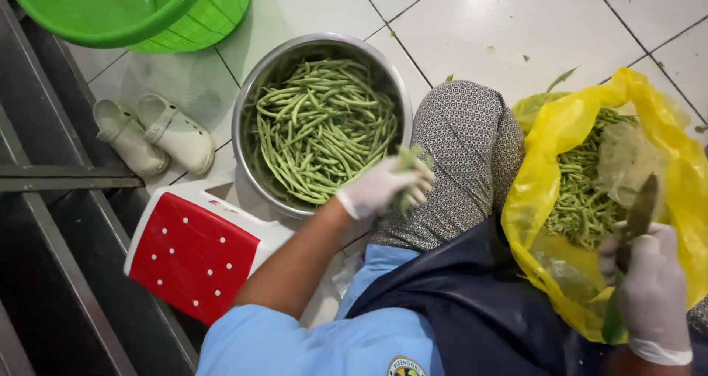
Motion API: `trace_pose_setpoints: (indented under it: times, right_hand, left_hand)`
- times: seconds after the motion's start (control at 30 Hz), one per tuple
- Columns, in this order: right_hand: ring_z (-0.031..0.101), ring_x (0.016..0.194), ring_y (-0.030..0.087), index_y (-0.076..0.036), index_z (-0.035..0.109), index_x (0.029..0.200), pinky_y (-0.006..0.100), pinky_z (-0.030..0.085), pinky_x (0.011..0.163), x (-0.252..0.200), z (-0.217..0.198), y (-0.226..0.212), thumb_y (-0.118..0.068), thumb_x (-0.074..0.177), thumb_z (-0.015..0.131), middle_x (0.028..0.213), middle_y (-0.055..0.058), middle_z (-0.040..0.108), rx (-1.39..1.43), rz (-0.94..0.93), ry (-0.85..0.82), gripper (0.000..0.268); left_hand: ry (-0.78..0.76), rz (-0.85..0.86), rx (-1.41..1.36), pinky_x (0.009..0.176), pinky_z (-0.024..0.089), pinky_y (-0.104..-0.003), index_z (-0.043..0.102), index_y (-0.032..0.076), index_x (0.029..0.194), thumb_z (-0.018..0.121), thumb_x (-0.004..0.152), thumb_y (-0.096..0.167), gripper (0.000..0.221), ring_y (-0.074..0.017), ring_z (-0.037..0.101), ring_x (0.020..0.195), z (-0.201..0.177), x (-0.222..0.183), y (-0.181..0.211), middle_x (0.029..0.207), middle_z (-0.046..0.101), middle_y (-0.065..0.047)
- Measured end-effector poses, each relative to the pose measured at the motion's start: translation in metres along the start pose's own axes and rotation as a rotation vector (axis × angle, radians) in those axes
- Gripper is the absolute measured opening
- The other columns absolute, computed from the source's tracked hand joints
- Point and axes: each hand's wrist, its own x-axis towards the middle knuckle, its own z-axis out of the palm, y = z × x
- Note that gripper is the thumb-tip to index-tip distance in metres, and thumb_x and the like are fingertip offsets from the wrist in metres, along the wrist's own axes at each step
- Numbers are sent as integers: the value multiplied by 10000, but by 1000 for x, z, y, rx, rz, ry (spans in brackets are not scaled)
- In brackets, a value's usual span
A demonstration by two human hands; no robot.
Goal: Trimming and cutting green beans manually using a knife while sitting on the floor.
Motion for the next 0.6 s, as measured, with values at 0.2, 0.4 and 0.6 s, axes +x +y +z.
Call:
trace_pose_setpoints:
  times: [0.2, 0.4, 0.6]
  right_hand:
    - [434, 627, 256, 37, 504, 1309, 369, 327, 518, 4, -2, 13, -191, 1101, 211, 848, 197, 536, -11, -3, 7, 425]
    - [439, 657, 236, -29, 509, 1406, 362, 351, 590, -4, 3, -5, -223, 1066, 269, 827, 187, 564, -41, 80, -37, 459]
    - [453, 633, 230, -41, 525, 1405, 350, 362, 575, 1, -4, 9, -238, 1077, 275, 825, 175, 590, -70, 35, -40, 457]
  left_hand:
    - [528, 35, 197, 485, 434, -199, 636, 129, 1143, 448, 962, 147, 261, -87, 448, 619, -44, -54, 101, 730, 471, 6]
    - [1176, -101, 1189, 674, 473, -497, 636, 162, 878, 646, 835, 343, 186, -365, 637, 808, -141, -25, 97, 842, 684, -92]
    - [956, -531, 1492, 718, 521, -457, 624, 110, 1039, 651, 875, 346, 288, -359, 657, 916, -163, -2, 85, 1057, 627, -116]
